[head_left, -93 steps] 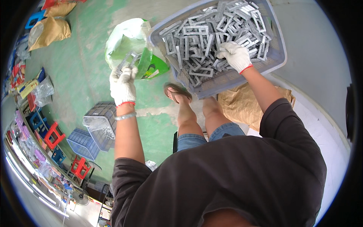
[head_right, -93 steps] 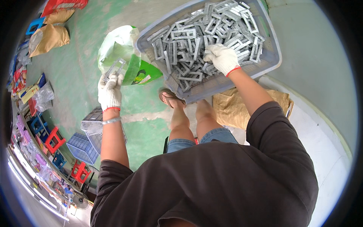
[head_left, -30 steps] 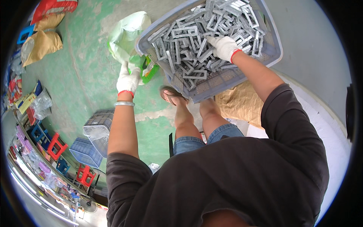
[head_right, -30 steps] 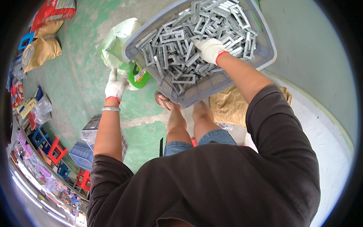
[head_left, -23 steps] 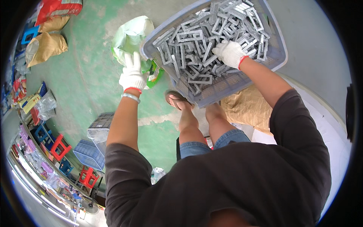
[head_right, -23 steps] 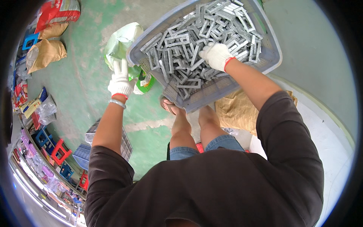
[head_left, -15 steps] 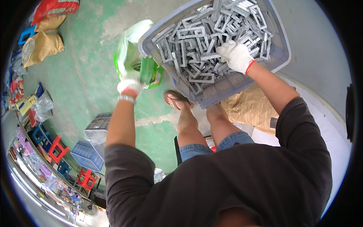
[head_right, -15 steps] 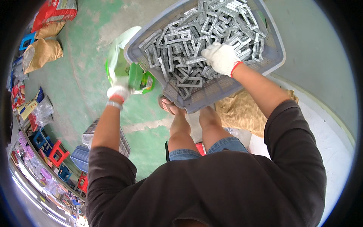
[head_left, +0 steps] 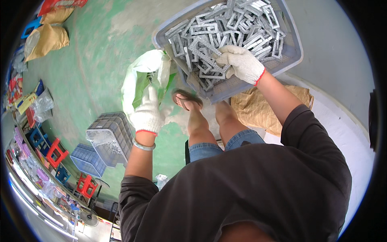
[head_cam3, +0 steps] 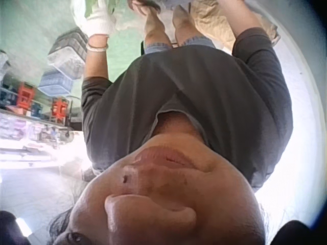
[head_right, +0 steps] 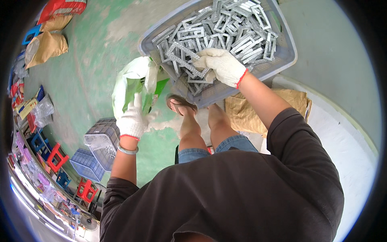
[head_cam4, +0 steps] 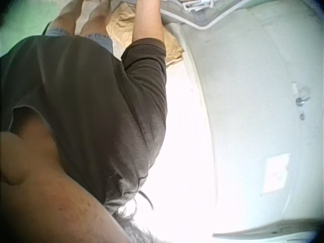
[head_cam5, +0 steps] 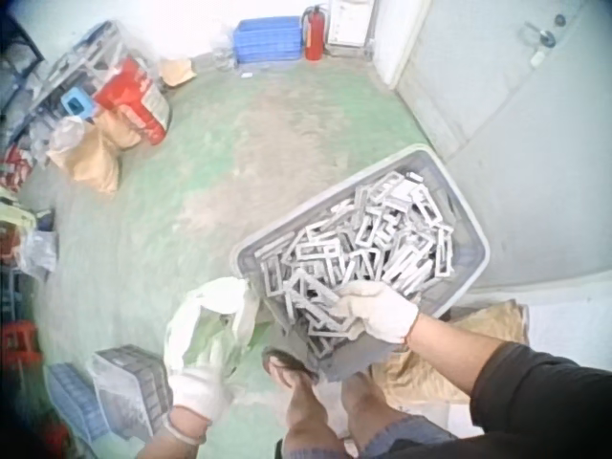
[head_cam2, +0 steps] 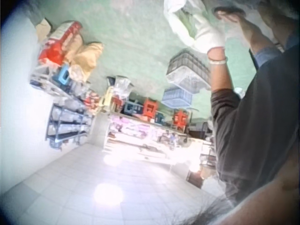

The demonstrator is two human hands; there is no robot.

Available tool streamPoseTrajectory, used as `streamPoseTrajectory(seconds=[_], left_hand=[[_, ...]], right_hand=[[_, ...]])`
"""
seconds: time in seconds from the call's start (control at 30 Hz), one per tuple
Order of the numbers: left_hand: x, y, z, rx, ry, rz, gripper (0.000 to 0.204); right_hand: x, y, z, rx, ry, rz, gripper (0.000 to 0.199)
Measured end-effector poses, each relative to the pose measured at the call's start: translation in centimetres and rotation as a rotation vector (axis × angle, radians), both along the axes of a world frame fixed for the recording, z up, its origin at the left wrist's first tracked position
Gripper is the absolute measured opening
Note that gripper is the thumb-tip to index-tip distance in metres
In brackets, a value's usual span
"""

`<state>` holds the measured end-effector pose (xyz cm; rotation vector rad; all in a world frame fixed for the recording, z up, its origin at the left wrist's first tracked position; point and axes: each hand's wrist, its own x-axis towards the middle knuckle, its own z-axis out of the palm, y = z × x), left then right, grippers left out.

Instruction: The person takes metal brackets from a plastic bin and places them into a green plastic bag while standing and later sitting on a stool.

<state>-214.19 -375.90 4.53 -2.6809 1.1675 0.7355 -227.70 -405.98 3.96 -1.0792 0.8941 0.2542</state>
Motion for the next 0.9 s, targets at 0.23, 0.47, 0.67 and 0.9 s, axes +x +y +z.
streamPoseTrajectory(seconds=[0.23, 0.47, 0.67, 0.9], left_hand=[[1.1, -6.0, 2.9, -0.718, 1.143, 0.996, 0.063], [0.3, -9.0, 6.5, -1.159, 1.645, 1.069, 0.041], [0.5, -6.7, 4.5, -1.229, 1.723, 1.068, 0.046], [1.0, -3.6, 3.2, -1.316, 1.544, 1.084, 0.052]], right_hand=[[0.9, 2.4, 4.1, -0.058, -0.114, 0.058, 0.037], [0.9, 4.2, 6.3, -1.376, -0.632, 0.506, 0.035], [0.6, 4.0, 4.3, -1.109, -0.507, 0.171, 0.045], [2.7, -2.7, -8.8, -1.147, 0.365, 0.630, 0.078]])
